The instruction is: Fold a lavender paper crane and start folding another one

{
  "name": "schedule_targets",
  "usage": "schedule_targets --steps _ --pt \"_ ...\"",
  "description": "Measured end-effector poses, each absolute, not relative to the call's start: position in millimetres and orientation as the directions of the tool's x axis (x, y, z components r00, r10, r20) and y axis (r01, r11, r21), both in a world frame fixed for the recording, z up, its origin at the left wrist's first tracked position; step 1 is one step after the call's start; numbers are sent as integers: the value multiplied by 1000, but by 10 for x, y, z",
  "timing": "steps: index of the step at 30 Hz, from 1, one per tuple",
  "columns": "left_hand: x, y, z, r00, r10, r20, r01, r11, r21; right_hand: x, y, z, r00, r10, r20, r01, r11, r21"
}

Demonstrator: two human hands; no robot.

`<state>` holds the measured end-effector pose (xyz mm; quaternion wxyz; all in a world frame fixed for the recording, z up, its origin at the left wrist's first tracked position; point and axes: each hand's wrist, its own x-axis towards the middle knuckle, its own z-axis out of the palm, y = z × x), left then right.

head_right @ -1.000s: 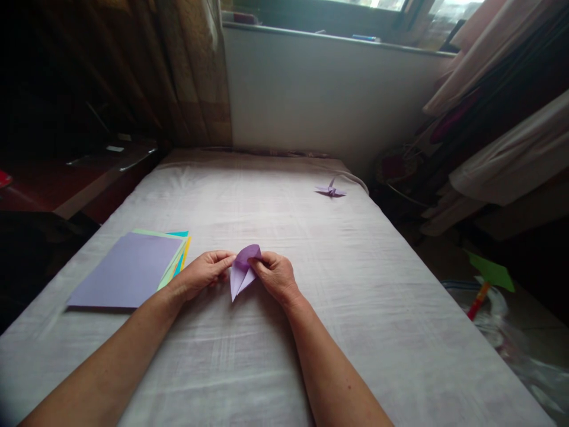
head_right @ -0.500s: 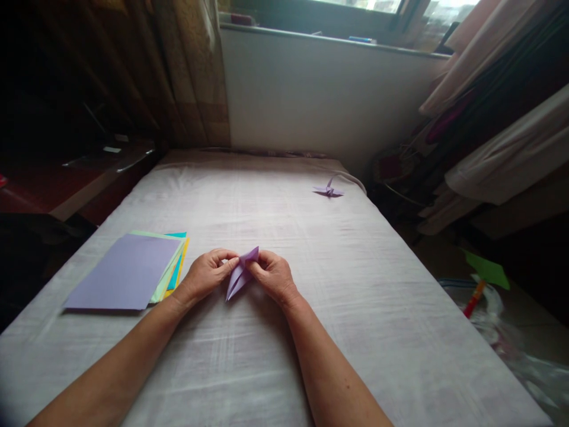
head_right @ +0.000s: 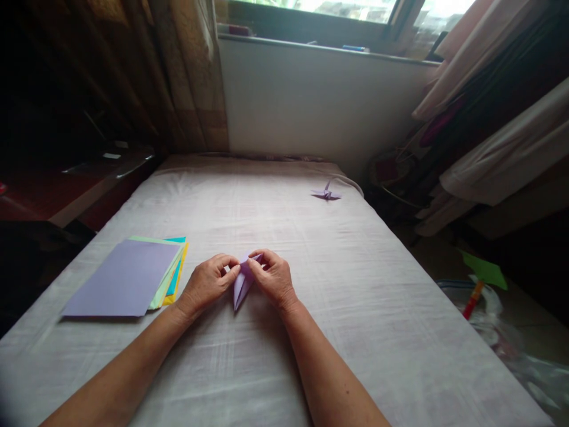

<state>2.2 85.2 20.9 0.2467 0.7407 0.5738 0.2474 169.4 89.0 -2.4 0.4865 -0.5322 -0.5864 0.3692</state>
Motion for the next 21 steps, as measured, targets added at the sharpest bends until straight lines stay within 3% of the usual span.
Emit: schedule_targets --steps 10,21 --pt "21 873 126 231 971 61 693 -208 690 1710 943 -103 -22 988 155 120 157 -980" --pt "53 820 113 190 979 78 707 -192 680 1761 1012 -110 54 986 158 165 148 -975"
